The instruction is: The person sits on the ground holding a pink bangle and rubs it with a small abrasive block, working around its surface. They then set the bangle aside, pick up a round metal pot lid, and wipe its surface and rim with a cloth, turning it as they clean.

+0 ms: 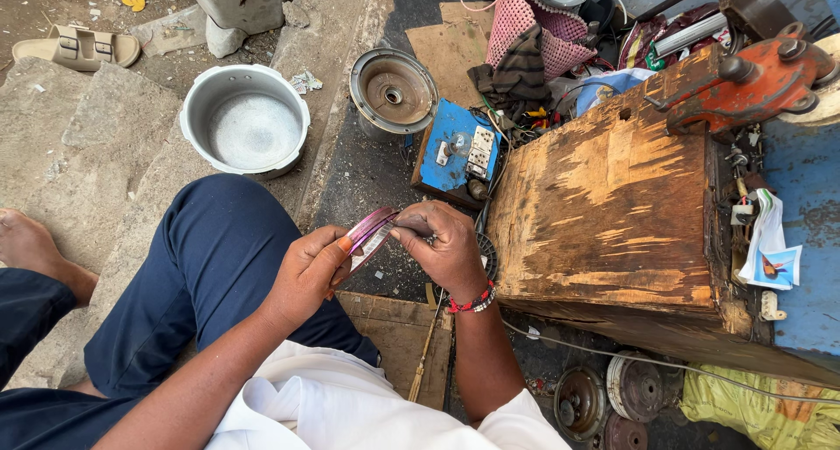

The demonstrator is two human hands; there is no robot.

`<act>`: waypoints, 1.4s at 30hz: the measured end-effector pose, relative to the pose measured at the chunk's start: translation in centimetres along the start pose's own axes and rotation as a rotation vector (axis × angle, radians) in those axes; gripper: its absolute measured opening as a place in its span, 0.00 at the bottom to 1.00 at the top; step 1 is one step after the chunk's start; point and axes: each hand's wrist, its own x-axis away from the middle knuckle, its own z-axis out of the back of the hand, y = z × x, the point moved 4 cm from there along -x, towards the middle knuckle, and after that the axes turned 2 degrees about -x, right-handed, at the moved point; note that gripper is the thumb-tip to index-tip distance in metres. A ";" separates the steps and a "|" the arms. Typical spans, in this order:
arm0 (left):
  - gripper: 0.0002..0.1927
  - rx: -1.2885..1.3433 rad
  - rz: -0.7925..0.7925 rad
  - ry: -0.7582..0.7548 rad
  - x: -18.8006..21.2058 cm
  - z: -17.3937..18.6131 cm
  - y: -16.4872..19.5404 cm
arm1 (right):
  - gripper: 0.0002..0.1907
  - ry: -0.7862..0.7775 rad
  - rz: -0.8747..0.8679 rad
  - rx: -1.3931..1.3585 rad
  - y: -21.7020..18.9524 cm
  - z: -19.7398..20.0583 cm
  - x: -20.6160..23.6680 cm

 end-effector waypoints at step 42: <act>0.20 0.012 -0.063 -0.029 0.4 -1.7 0.3 | 0.07 0.023 0.110 -0.003 0.3 1.5 0.9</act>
